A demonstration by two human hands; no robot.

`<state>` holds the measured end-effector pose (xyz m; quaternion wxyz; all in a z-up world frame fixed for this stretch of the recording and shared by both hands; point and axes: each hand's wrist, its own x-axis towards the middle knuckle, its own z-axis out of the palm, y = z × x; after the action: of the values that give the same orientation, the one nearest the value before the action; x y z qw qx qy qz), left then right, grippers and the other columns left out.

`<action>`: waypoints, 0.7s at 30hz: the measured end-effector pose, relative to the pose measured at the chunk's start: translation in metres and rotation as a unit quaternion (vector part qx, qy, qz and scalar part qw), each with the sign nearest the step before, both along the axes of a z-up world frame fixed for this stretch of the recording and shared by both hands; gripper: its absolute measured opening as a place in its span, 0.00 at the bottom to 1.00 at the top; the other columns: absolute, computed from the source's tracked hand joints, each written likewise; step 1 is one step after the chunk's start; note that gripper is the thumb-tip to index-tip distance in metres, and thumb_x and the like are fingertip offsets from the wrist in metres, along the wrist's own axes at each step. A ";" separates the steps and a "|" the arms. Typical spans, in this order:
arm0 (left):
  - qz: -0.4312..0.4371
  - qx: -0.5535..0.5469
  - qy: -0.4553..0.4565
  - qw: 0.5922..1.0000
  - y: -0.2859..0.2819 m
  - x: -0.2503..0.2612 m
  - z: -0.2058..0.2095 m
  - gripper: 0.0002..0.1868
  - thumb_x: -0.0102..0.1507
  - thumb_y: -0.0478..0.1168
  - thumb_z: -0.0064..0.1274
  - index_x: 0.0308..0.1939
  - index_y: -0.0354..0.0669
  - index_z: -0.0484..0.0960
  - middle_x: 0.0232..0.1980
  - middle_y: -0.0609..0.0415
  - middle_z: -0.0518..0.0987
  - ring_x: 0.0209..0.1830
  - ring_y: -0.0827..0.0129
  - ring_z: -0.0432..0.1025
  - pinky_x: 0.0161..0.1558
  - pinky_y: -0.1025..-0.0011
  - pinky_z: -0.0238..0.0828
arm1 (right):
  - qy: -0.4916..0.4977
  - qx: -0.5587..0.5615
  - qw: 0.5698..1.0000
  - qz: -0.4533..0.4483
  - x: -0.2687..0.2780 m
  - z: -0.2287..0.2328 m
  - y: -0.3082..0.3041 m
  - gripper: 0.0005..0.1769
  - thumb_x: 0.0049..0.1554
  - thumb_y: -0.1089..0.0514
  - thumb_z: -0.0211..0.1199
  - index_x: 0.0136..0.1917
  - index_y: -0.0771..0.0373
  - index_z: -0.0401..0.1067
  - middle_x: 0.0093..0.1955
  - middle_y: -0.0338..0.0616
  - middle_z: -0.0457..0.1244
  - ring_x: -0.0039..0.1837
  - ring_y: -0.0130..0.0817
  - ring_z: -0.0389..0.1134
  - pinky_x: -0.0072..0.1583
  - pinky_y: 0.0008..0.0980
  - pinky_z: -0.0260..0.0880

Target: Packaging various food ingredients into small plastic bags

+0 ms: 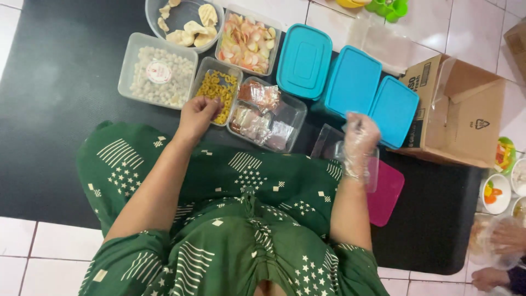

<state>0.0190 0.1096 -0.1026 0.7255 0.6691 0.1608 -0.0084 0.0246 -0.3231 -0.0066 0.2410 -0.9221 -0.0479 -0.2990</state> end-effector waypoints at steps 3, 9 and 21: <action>0.005 0.057 -0.028 0.998 0.016 -0.002 -0.004 0.24 0.63 0.41 0.67 0.59 0.36 0.75 0.50 0.40 0.83 0.46 0.64 0.80 0.48 0.66 0.77 | 0.098 0.110 0.983 0.106 -0.014 0.041 0.091 0.07 0.59 0.66 0.64 0.50 0.62 0.80 0.45 0.55 0.70 0.50 0.57 0.72 0.53 0.43 0.71; -0.037 0.193 0.035 0.980 -0.005 -0.021 0.008 0.36 0.60 0.47 0.70 0.67 0.41 0.71 0.57 0.46 0.81 0.56 0.58 0.77 0.57 0.60 0.77 | 0.176 0.052 0.970 0.158 -0.009 -0.031 0.151 0.36 0.48 0.65 0.72 0.70 0.47 0.72 0.59 0.48 0.64 0.64 0.55 0.69 0.65 0.48 0.70; -0.033 0.462 -0.184 0.867 -0.039 -0.032 0.010 0.24 0.53 0.38 0.69 0.51 0.36 0.80 0.67 0.34 0.64 0.59 0.25 0.68 0.51 0.37 0.75 | 0.162 0.046 0.985 -0.020 -0.004 -0.085 0.082 0.28 0.48 0.56 0.74 0.63 0.52 0.76 0.58 0.51 0.65 0.64 0.55 0.68 0.65 0.49 0.69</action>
<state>-0.0128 0.0704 -0.0921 0.3494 0.9221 -0.0121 0.1660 0.0202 -0.2412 -0.0917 0.2820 -0.9470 0.0238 -0.1521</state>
